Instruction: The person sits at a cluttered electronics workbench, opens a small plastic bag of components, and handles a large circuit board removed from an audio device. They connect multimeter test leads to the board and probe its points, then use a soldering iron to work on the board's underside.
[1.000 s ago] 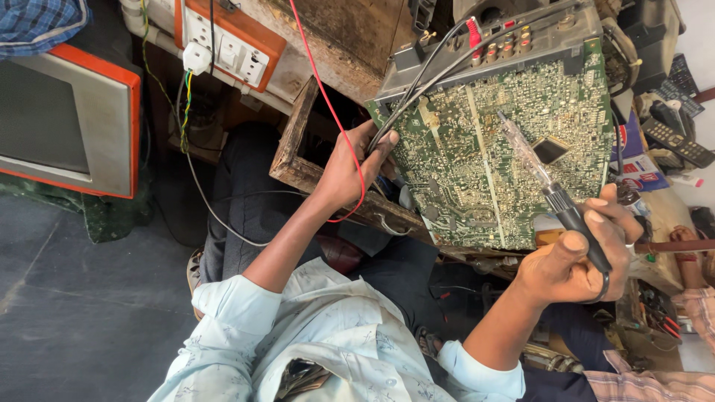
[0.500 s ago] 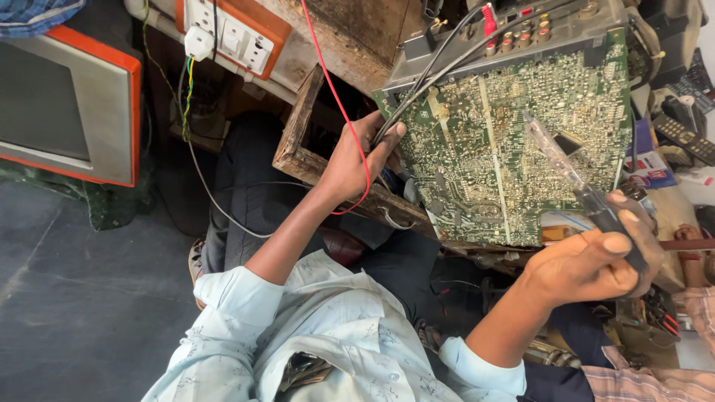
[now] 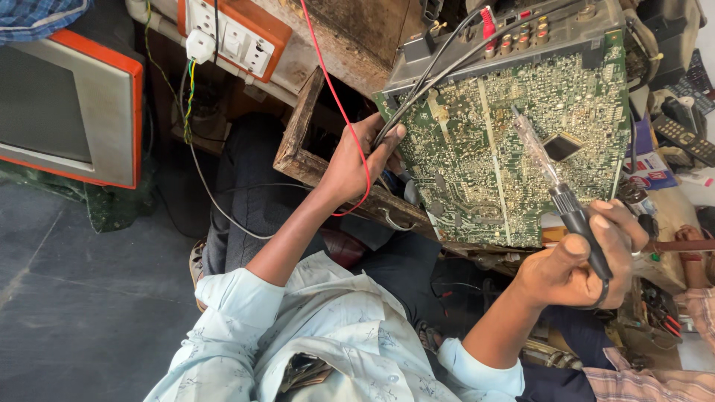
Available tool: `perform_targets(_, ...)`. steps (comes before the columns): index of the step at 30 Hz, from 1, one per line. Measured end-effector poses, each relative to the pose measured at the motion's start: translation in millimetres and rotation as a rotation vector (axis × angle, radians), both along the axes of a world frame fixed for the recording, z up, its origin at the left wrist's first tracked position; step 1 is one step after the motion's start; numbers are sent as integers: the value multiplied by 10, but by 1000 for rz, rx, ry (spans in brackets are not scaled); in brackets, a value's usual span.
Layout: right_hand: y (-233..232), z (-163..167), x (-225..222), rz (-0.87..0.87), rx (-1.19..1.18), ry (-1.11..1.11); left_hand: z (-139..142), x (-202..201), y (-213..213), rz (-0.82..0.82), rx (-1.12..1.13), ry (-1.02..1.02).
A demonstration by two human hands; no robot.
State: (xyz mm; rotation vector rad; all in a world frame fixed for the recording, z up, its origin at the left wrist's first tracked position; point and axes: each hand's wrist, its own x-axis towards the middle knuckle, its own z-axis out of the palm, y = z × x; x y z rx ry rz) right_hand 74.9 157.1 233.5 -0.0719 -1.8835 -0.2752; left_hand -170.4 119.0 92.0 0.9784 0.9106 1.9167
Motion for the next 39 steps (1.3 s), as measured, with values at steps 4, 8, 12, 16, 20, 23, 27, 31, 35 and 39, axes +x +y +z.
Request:
perform_targets(4, -44, 22, 12, -15, 34, -44, 17, 3, -9, 1, -16, 3)
perform_targets(8, -56, 26, 30, -70, 67, -67, 22, 4, -20, 12, 18, 10)
perform_targets(12, -33, 7, 49, -41, 48, -54, 24, 12, -21, 14, 4, 11)
perform_targets(16, -12, -13, 52, 0, 8, -35, 21, 8, -12, 10, -22, 16)
perform_targets(20, -2, -34, 34, -15, 2, -9, 18, 18, 4, 12, 15, -1)
perform_targets(23, 18, -58, -1, 9, -66, 30, 15, 7, 6, 20, -6, 15)
perform_targets(27, 19, -101, 9, 38, -164, 83, 18, 14, 5, 16, 13, 12)
perform_targets(31, 36, -116, 20, 96, -198, 113, 18, 10, 10, 11, -17, 6)
perform_targets(35, 46, -95, 43, 83, -220, 142, 14, 6, -1, 7, -10, 7)
perform_targets(39, 70, -73, 23, 62, -185, 144, 14, 2, -2, 9, -13, 20)
